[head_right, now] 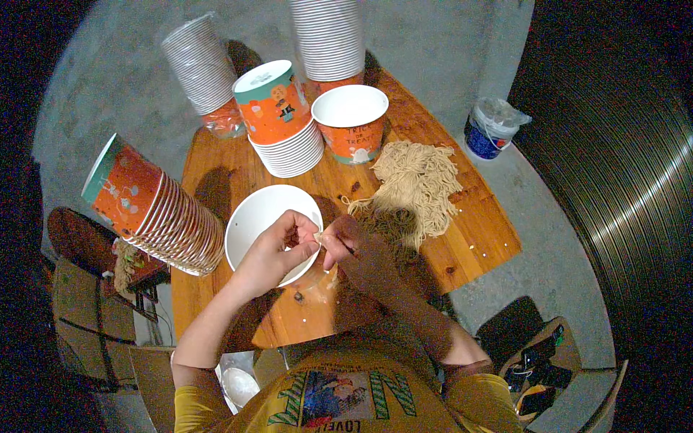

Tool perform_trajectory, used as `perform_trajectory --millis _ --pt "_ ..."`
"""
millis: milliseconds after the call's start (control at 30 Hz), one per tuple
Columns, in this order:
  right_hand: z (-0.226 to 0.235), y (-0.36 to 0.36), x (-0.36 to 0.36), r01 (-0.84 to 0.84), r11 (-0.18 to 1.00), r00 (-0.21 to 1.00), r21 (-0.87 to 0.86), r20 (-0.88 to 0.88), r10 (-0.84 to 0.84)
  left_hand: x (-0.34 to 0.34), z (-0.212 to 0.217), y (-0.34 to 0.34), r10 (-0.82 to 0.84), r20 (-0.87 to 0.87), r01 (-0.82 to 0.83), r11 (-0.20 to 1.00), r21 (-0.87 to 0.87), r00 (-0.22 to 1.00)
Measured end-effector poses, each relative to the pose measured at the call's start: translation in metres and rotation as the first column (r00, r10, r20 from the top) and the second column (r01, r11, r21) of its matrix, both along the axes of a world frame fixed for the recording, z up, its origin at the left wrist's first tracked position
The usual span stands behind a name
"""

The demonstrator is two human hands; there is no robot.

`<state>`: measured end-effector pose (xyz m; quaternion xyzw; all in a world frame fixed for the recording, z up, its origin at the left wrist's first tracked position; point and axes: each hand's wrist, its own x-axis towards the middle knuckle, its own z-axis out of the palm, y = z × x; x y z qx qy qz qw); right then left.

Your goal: Attaching strings to paper cups and organizing them into stacks.

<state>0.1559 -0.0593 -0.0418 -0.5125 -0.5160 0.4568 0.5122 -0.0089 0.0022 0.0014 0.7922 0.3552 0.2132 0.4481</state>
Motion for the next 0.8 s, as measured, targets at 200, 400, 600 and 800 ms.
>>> perform_trajectory --millis 200,400,600,800 --pt "-0.008 0.001 0.000 -0.006 0.998 1.000 0.063 -0.030 0.008 0.003 0.001 -0.004 0.063 -0.071 -0.055 0.992 0.111 0.995" --pt "-0.008 -0.003 0.000 0.001 0.997 0.999 0.081 0.047 -0.005 0.000 -0.003 -0.001 0.047 -0.027 -0.036 0.949 0.314 0.999" --pt "-0.011 -0.008 0.000 0.008 0.999 0.999 0.051 0.047 -0.011 0.002 0.001 0.000 0.009 -0.013 -0.005 0.962 0.274 1.000" --pt "-0.019 -0.014 -0.004 -0.062 0.998 0.990 0.027 -0.129 0.065 0.001 -0.003 0.002 0.012 -0.006 -0.010 0.960 0.278 1.000"
